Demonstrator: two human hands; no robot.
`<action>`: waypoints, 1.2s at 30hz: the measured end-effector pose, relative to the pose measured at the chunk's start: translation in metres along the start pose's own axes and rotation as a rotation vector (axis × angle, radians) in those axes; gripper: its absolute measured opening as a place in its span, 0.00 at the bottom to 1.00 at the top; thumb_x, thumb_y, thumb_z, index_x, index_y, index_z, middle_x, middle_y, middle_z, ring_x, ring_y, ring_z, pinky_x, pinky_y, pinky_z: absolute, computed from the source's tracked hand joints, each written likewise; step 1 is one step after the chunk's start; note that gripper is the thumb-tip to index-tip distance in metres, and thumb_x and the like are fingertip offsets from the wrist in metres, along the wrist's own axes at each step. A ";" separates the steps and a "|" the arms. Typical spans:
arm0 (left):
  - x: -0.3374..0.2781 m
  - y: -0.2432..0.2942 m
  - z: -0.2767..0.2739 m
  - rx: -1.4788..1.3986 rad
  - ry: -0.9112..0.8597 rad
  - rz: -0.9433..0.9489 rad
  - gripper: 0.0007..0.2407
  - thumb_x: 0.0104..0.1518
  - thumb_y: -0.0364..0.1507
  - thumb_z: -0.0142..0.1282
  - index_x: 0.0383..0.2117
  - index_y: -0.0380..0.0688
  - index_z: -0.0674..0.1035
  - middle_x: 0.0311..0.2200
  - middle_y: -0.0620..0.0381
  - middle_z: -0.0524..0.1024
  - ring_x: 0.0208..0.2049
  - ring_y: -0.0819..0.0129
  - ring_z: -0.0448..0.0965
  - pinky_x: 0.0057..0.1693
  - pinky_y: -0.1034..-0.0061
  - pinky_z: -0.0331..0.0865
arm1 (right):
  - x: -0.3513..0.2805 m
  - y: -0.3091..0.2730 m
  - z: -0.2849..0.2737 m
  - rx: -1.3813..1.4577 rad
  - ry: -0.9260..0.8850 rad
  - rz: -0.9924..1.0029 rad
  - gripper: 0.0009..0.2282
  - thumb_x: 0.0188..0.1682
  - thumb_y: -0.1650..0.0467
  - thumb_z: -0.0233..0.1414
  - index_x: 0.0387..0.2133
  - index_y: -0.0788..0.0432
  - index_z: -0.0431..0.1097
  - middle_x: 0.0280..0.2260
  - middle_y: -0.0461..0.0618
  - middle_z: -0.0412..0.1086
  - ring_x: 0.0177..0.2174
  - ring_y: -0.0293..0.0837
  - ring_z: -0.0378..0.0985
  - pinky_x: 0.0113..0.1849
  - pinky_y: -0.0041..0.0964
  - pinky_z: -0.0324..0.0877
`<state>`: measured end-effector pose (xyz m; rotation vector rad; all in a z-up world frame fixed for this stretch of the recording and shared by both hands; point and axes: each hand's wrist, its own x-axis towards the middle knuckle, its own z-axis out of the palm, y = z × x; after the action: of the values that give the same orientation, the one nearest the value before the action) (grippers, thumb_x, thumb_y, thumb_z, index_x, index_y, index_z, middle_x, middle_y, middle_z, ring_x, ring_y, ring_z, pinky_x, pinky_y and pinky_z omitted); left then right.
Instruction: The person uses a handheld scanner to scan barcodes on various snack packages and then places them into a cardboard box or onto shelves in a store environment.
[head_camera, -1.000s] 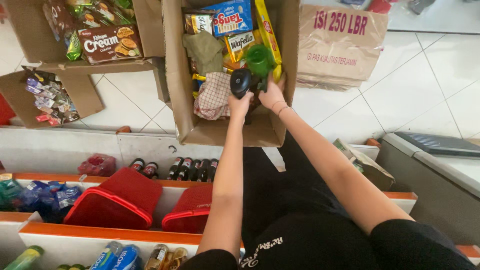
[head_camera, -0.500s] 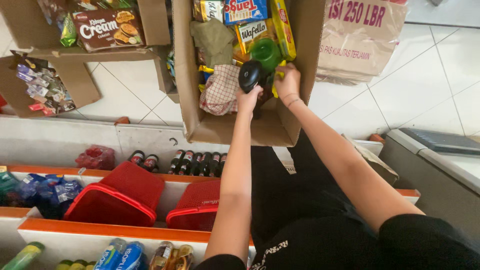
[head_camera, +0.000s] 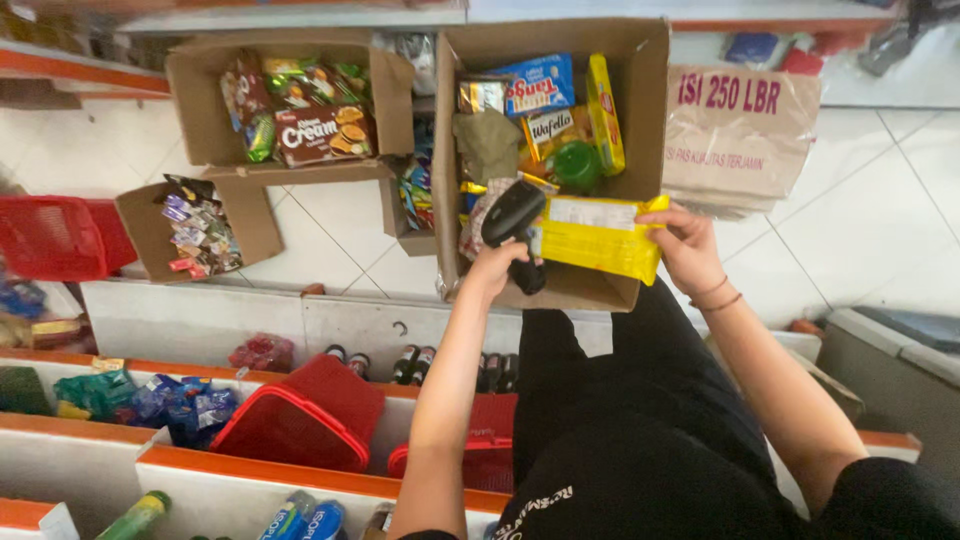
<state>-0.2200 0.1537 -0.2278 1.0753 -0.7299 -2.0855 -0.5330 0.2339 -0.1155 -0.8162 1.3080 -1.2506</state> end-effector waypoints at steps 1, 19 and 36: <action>-0.005 0.013 0.005 0.013 0.002 -0.065 0.26 0.44 0.12 0.53 0.56 0.36 0.75 0.46 0.54 0.75 0.44 0.69 0.78 0.47 0.72 0.77 | 0.001 -0.006 0.001 0.002 -0.014 -0.024 0.12 0.48 0.84 0.48 0.42 0.67 0.76 0.49 0.53 0.72 0.51 0.43 0.73 0.54 0.33 0.68; -0.081 0.074 0.291 0.129 0.257 0.458 0.28 0.41 0.17 0.61 0.55 0.36 0.70 0.48 0.53 0.74 0.46 0.63 0.76 0.53 0.71 0.71 | 0.010 -0.116 -0.171 0.370 -0.320 0.370 0.27 0.46 0.79 0.56 0.62 0.64 0.59 0.57 0.57 0.68 0.57 0.53 0.71 0.57 0.50 0.68; -0.113 0.077 0.401 0.759 0.465 0.645 0.10 0.48 0.25 0.68 0.35 0.38 0.82 0.32 0.49 0.84 0.33 0.61 0.87 0.42 0.72 0.78 | 0.021 -0.151 -0.232 0.500 -0.312 0.185 0.27 0.48 0.79 0.53 0.64 0.66 0.59 0.60 0.57 0.67 0.59 0.52 0.70 0.59 0.47 0.67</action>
<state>-0.4868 0.2609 0.0829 1.3969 -1.4355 -0.9596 -0.7904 0.2307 -0.0115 -0.4927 0.7541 -1.1759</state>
